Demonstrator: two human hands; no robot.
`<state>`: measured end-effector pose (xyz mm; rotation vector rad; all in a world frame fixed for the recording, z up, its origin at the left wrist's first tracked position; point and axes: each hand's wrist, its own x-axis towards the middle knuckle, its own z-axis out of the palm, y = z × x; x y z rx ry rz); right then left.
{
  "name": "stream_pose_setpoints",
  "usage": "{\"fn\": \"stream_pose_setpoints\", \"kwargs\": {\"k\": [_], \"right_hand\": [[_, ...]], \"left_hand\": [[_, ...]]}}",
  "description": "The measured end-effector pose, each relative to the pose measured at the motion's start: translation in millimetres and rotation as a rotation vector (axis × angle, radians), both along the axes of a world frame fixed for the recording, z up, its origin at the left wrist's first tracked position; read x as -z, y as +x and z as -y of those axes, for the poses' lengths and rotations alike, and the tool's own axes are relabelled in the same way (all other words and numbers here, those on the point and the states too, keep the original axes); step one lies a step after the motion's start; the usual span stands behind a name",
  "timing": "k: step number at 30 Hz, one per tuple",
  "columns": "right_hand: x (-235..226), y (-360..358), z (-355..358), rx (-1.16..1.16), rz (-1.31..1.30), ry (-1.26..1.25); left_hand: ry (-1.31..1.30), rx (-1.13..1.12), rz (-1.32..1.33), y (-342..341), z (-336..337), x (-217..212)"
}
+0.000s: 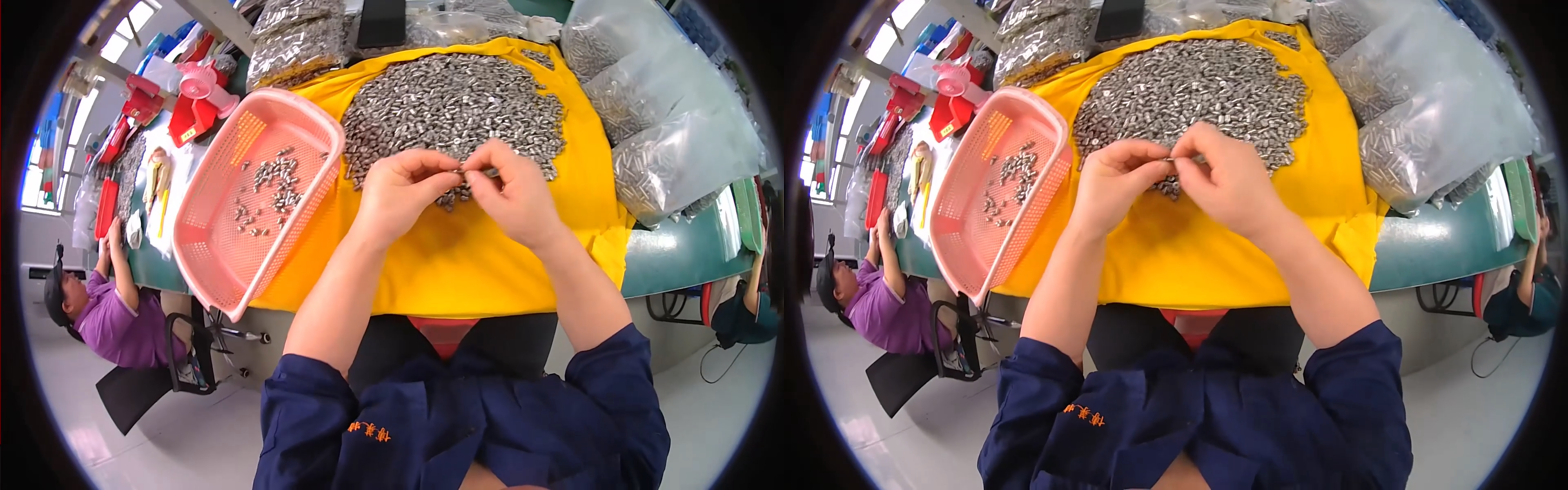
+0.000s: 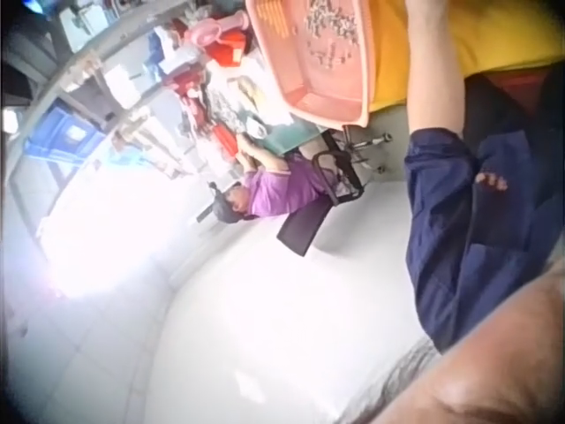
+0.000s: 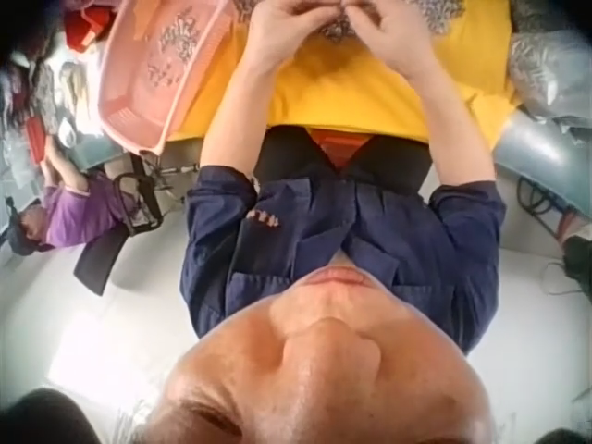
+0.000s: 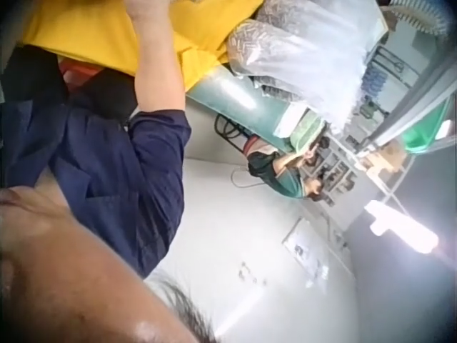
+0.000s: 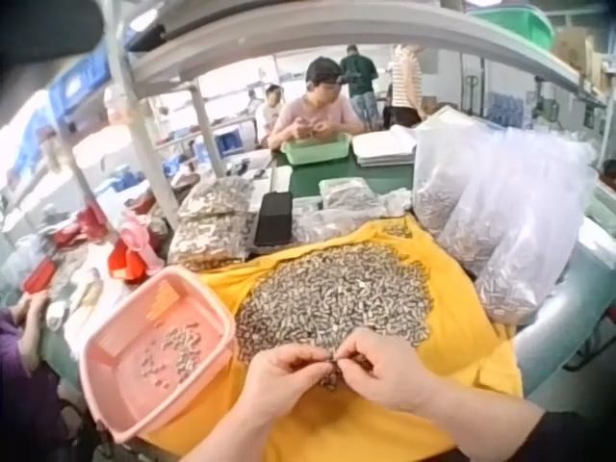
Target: Sorting and inspecting small metal components on a factory assembly line.
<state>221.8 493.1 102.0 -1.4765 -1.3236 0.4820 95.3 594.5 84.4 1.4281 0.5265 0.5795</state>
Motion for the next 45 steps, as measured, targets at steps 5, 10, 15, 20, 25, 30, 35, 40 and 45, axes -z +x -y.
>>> {"fn": "stream_pose_setpoints", "kwargs": {"k": [5, 10, 15, 20, 25, 30, 35, 40, 45], "right_hand": [[0.2, 0.2, 0.2, 0.036, 0.379, 0.079], [7.2, -2.6, -3.3, 0.088, 0.435, 0.099], [12.3, 2.8, -5.7, 0.192, 0.394, 0.041], [-1.8, 5.4, -0.7, 0.115, 0.011, 0.006], [1.1, 4.6, -0.4, 0.023, -0.21, -0.001], [5.4, 3.4, -1.3, -0.022, -0.256, 0.025], [6.3, 3.0, -2.0, -0.054, -0.299, 0.042], [4.3, 2.6, -1.4, -0.048, -0.278, 0.049], [0.2, -0.1, 0.3, 0.038, 0.134, 0.038]], "left_hand": [[0.237, -0.057, -0.113, 2.3, 3.9, -1.4], [0.282, -0.082, -0.141, 5.2, 5.5, -1.0], [0.606, -0.127, -0.209, 6.7, 2.9, -3.7], [0.13, -0.103, -0.041, 2.2, -6.2, 2.1], [-0.229, 0.022, 0.166, 1.8, -4.9, 5.1], [-0.449, 0.056, 0.248, -1.5, -4.5, 3.8], [-0.459, 0.149, 0.272, -0.7, -3.3, 5.8], [-0.437, 0.14, 0.263, 1.7, -0.8, 5.0], [-0.27, 0.083, 0.182, -0.8, -0.6, 3.0]]}}
